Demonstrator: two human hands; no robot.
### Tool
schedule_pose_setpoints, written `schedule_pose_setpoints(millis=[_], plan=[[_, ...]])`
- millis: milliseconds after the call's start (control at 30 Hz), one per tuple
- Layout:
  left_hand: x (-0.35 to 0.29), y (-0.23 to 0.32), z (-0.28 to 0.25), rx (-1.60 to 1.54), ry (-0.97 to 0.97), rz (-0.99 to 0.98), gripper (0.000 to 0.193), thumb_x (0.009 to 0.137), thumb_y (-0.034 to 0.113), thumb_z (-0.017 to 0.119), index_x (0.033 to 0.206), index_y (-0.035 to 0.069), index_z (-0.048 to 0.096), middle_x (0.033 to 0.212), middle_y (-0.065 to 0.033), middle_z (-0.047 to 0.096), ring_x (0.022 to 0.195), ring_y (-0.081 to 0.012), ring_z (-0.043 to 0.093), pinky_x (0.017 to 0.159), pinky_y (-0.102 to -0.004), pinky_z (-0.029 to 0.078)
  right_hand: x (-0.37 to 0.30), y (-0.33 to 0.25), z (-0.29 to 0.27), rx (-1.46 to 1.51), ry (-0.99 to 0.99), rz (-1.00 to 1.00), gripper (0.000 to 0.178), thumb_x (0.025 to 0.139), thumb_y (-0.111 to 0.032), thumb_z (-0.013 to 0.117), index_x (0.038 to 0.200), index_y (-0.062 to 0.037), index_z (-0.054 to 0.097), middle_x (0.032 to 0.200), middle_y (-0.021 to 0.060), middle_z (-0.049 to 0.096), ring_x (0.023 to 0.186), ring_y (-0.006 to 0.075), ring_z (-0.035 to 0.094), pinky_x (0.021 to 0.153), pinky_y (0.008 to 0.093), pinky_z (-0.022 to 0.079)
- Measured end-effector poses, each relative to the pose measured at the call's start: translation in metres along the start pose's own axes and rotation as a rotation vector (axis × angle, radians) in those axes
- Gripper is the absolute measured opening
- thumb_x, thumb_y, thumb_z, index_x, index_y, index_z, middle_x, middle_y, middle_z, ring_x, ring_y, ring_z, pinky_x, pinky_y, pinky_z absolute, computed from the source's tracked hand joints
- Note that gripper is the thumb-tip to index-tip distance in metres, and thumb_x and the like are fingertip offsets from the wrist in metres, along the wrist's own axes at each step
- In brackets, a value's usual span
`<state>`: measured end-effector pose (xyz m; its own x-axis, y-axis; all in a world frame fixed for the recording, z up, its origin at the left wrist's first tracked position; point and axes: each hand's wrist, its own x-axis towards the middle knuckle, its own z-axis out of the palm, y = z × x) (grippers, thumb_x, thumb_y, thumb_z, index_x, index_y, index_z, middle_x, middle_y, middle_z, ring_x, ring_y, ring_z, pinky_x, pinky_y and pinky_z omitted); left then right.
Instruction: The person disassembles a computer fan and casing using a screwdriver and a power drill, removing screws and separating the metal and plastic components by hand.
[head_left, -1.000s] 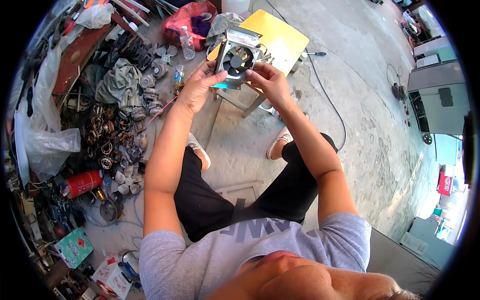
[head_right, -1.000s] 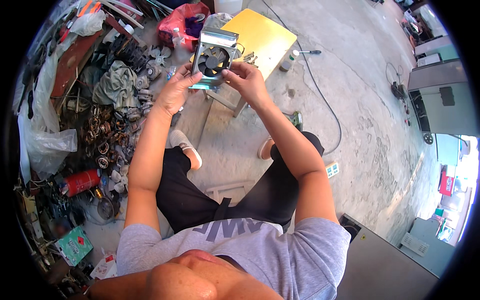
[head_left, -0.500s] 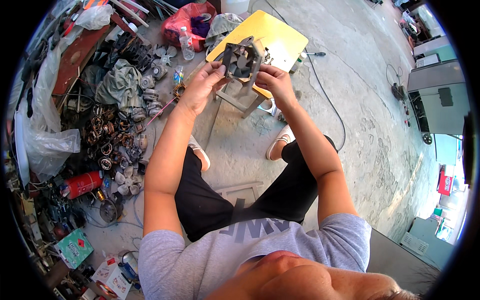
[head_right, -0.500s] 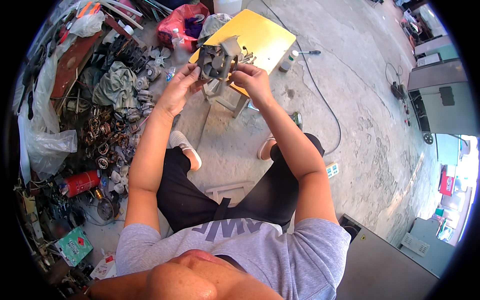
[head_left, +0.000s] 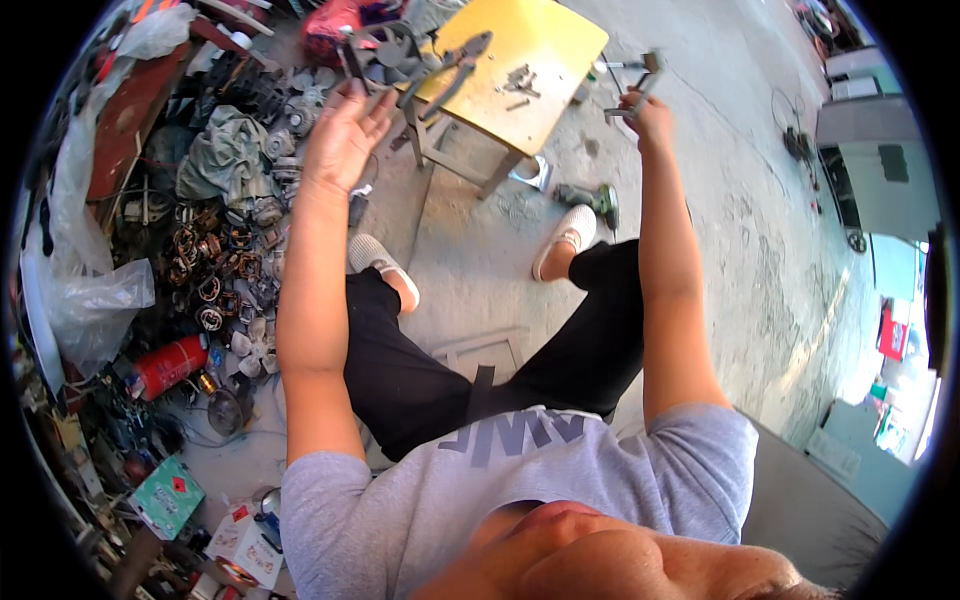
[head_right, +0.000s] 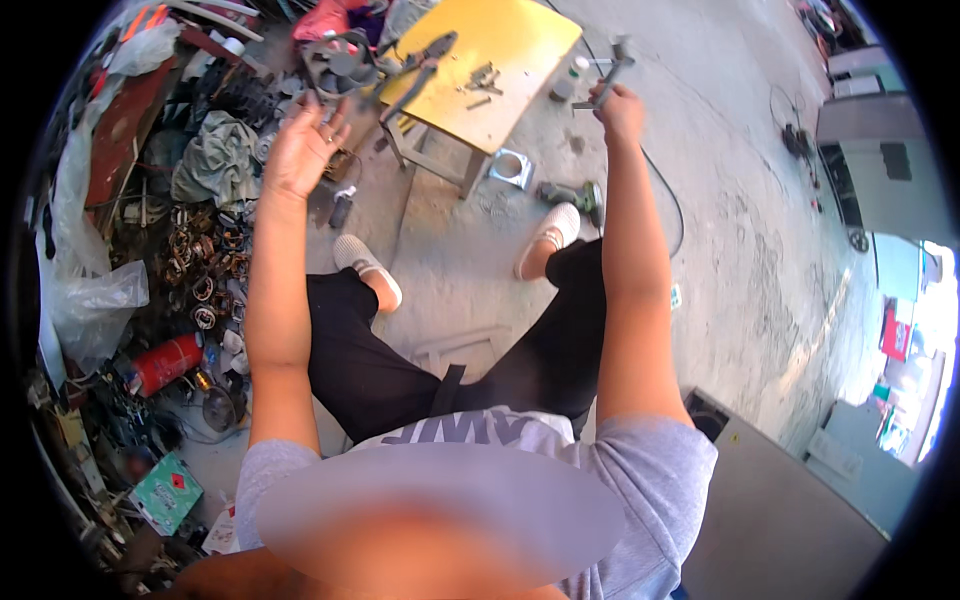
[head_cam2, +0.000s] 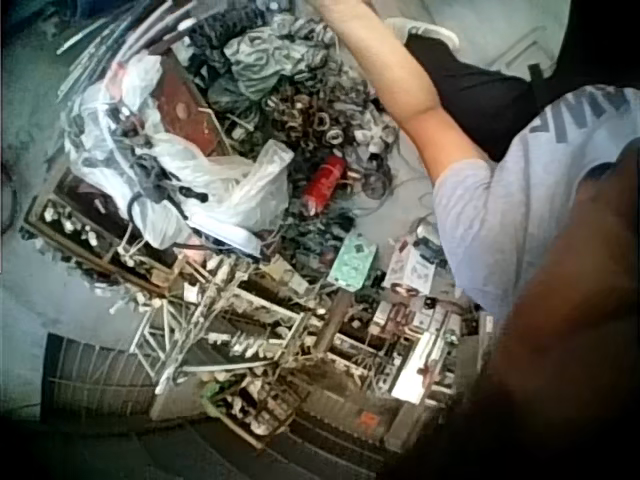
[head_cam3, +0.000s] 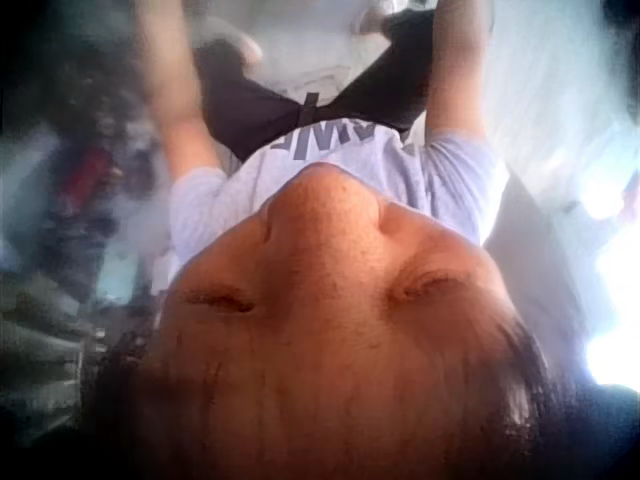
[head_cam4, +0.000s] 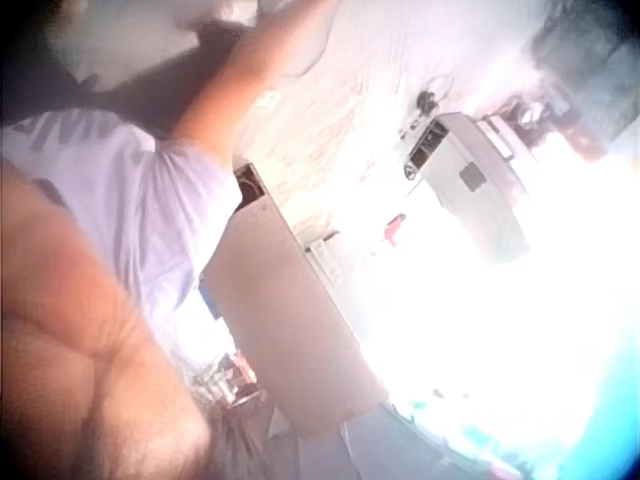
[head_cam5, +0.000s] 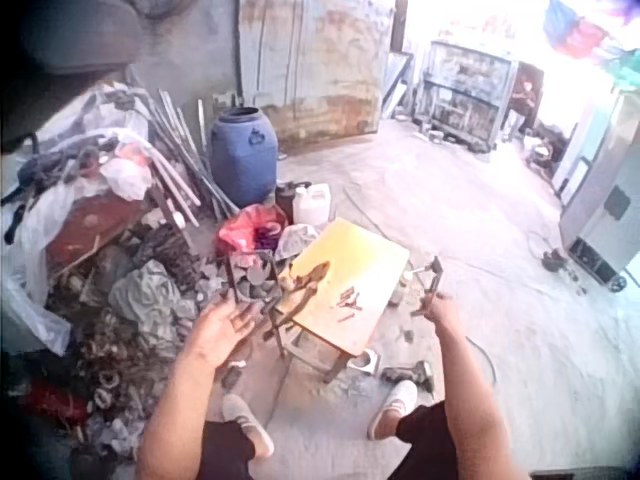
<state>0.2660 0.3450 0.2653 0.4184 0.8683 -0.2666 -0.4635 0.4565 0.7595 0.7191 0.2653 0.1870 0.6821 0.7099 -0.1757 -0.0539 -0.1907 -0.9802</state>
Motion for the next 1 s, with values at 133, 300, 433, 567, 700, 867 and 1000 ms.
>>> schedule_pose_setpoints(millis=[133,300,433,567,700,867,1000], plan=[[-0.005,0.008,0.008,-0.009,0.040,0.037,0.015,0.099,0.021,0.056,0.113,0.016,0.055,0.129,-0.0035,0.058,0.126,-0.0223,0.052,0.103,-0.0425,0.040,0.016,0.125,-0.029,-1.233,-0.353,0.057,0.025,0.074,-0.025,0.068,0.080,-0.0016,0.073,0.075,0.0120,0.072,0.065,0.0205,0.070,0.064,0.0329,0.055],[-0.005,0.011,0.003,-0.046,-0.014,0.069,0.018,0.099,0.021,0.055,0.116,0.015,0.054,0.128,-0.0048,0.058,0.126,-0.0232,0.052,0.105,-0.0441,0.038,-0.047,0.238,-0.011,-1.382,-0.658,0.284,0.015,0.070,-0.013,0.070,0.078,-0.0004,0.071,0.079,0.0173,0.071,0.069,0.0308,0.071,0.061,0.0386,0.058],[-0.011,0.014,-0.006,-0.041,0.042,0.087,0.018,0.099,0.020,0.055,0.116,0.014,0.054,0.128,-0.0056,0.058,0.126,-0.0246,0.051,0.105,-0.0446,0.039,-0.098,0.260,0.024,-1.174,-0.420,0.491,0.015,0.073,-0.008,0.066,0.076,0.0052,0.071,0.073,0.0181,0.070,0.061,0.0278,0.071,0.054,0.0363,0.058],[0.000,0.011,-0.005,-0.048,-0.027,0.100,0.016,0.098,0.022,0.059,0.112,0.016,0.055,0.121,-0.0001,0.062,0.120,-0.0216,0.057,0.100,-0.0376,0.040,-0.105,0.292,0.012,-1.173,-0.178,0.373,0.038,0.079,-0.033,0.068,0.079,0.0050,0.071,0.077,0.0153,0.071,0.065,0.0264,0.072,0.066,0.0345,0.058],[-0.011,0.020,-0.035,-0.103,0.061,0.130,0.004,0.095,0.015,0.060,0.099,0.017,0.060,0.118,-0.0027,0.063,0.125,-0.0264,0.053,0.103,-0.0444,0.041,-0.126,0.241,0.066,-0.990,-0.322,0.570,0.054,0.081,-0.049,0.067,0.085,0.0051,0.070,0.080,0.0176,0.071,0.073,0.0272,0.072,0.072,0.0356,0.057],[0.002,0.028,-0.030,-0.217,0.051,0.203,0.007,0.091,0.017,0.065,0.093,0.022,0.060,0.099,0.0075,0.065,0.120,-0.0245,0.058,0.098,-0.0471,0.039,-0.138,0.252,0.076,-0.967,-0.658,0.584,0.050,0.085,-0.046,0.066,0.084,0.0045,0.067,0.073,0.0168,0.067,0.066,0.0245,0.069,0.068,0.0337,0.059],[-0.020,0.062,-0.053,-0.287,0.309,0.378,0.010,0.095,0.022,0.063,0.102,0.025,0.057,0.108,0.0085,0.063,0.121,-0.0245,0.056,0.105,-0.0526,0.027,-0.190,0.192,0.107,-0.675,-0.894,0.670,0.049,0.089,-0.039,0.066,0.118,0.0005,0.061,0.106,0.0142,0.064,0.093,0.0291,0.067,0.073,0.0418,0.059]])
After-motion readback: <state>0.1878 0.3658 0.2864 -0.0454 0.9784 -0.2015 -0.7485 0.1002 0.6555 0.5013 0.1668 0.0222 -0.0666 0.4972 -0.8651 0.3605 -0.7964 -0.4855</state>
